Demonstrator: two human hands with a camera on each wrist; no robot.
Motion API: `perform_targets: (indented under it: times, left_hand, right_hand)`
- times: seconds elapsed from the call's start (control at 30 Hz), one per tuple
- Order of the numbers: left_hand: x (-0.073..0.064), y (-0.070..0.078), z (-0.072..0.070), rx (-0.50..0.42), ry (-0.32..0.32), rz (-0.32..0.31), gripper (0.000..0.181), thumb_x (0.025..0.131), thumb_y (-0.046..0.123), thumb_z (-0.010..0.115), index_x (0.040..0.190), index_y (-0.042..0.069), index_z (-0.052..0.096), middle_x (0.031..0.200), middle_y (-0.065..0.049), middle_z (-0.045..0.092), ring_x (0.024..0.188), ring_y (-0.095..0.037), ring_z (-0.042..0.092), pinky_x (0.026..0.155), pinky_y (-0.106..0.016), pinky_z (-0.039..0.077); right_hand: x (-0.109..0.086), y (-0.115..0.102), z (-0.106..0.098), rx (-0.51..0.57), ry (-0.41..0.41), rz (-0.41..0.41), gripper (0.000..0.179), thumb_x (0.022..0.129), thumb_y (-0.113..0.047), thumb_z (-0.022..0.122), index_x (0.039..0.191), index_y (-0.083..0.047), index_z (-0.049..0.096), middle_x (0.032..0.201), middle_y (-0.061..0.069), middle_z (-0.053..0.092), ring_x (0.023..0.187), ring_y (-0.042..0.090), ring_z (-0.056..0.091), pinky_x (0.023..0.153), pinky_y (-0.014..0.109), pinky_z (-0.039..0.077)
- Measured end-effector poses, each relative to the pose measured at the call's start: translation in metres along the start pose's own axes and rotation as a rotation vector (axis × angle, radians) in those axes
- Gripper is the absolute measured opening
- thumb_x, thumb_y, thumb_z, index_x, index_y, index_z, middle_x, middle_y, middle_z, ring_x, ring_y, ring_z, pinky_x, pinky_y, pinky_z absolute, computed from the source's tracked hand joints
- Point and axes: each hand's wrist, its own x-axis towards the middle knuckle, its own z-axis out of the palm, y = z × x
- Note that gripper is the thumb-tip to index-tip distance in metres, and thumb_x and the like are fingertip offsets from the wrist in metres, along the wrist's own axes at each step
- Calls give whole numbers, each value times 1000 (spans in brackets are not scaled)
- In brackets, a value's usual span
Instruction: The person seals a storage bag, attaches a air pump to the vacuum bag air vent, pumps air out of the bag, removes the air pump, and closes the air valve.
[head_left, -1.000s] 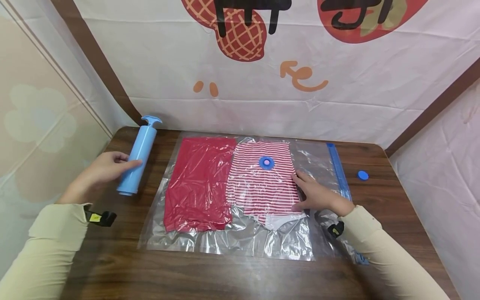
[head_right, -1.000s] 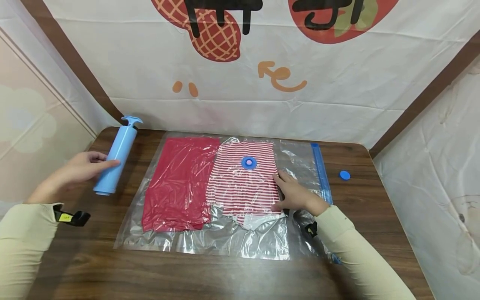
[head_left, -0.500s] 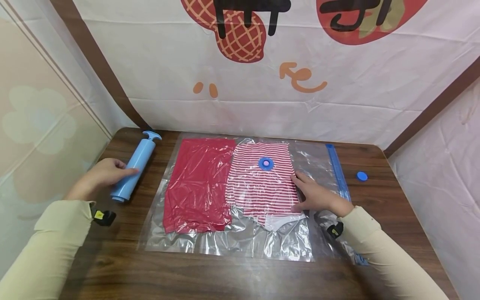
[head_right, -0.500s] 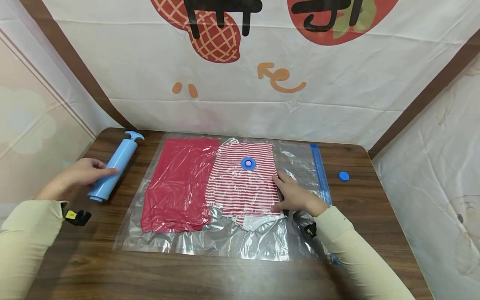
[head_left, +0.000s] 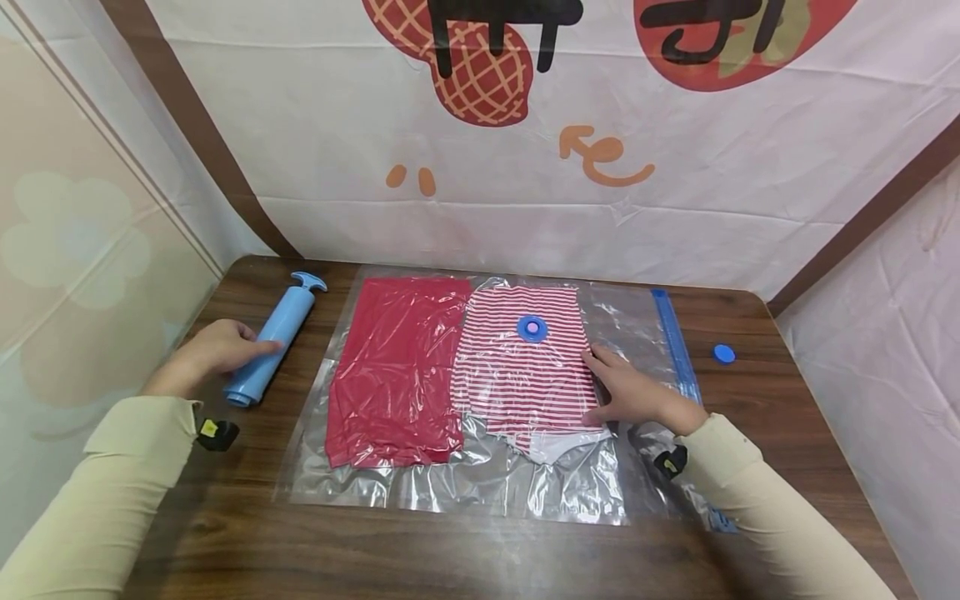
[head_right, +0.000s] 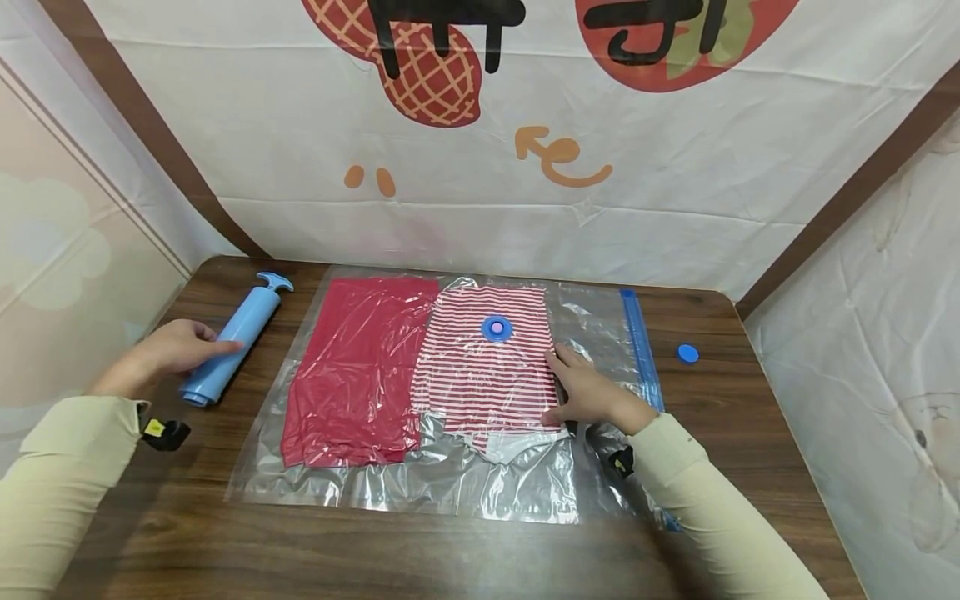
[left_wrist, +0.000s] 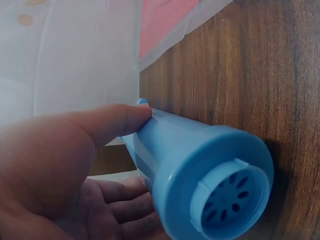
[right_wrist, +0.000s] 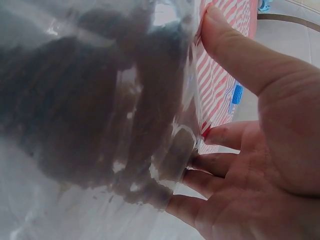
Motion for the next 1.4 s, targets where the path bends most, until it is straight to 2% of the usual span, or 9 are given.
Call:
perform_targets:
  times: [0.17,0.37,0.53,0.93,1.17,1.4]
  left_hand:
    - [-2,0,1,-9,-4,-20,73,97,51,62,114,-19,52,94,-27,61,75,-27,64,61,-36,55]
    - [-3,-1,1,-34,-5,-21,85,98,52,60,129,-25,42,114,-40,56,82,-33,66,66,-41,58]
    - [-3,-1,0,-53,-4,-24,90,99,54,58,133,-26,36,123,-45,49,89,-39,66,69,-43,59]
    - [-3,1,-2,9,37,17,90,100,56,54,133,-26,38,128,-47,47,106,-52,60,83,-54,55]
    - [-5,11,-9,55,41,27,91,101,58,49,138,-25,35,136,-49,38,121,-61,45,98,-66,44]
    - [-10,29,-16,23,128,100,83,103,52,51,138,-22,37,131,-45,46,120,-57,48,98,-66,42]
  right_hand:
    - [-1,1,2,1,-7,1,106,84,-34,85,154,13,23,160,39,14,148,53,17,118,62,24]
    - [-1,1,3,2,1,-9,104,85,-33,84,154,13,23,160,40,14,148,54,17,117,63,25]
    - [-1,1,2,-1,3,-9,103,85,-31,84,154,13,23,160,39,14,148,53,17,117,62,25]
    - [1,2,1,-1,-1,-10,105,84,-34,85,154,14,23,160,39,15,148,53,18,117,62,25]
    - [0,1,0,3,-3,-5,105,84,-34,85,154,14,22,160,39,15,148,53,18,117,62,25]
    - [0,2,1,1,9,-16,105,84,-33,85,153,15,23,159,40,15,148,53,18,117,63,25]
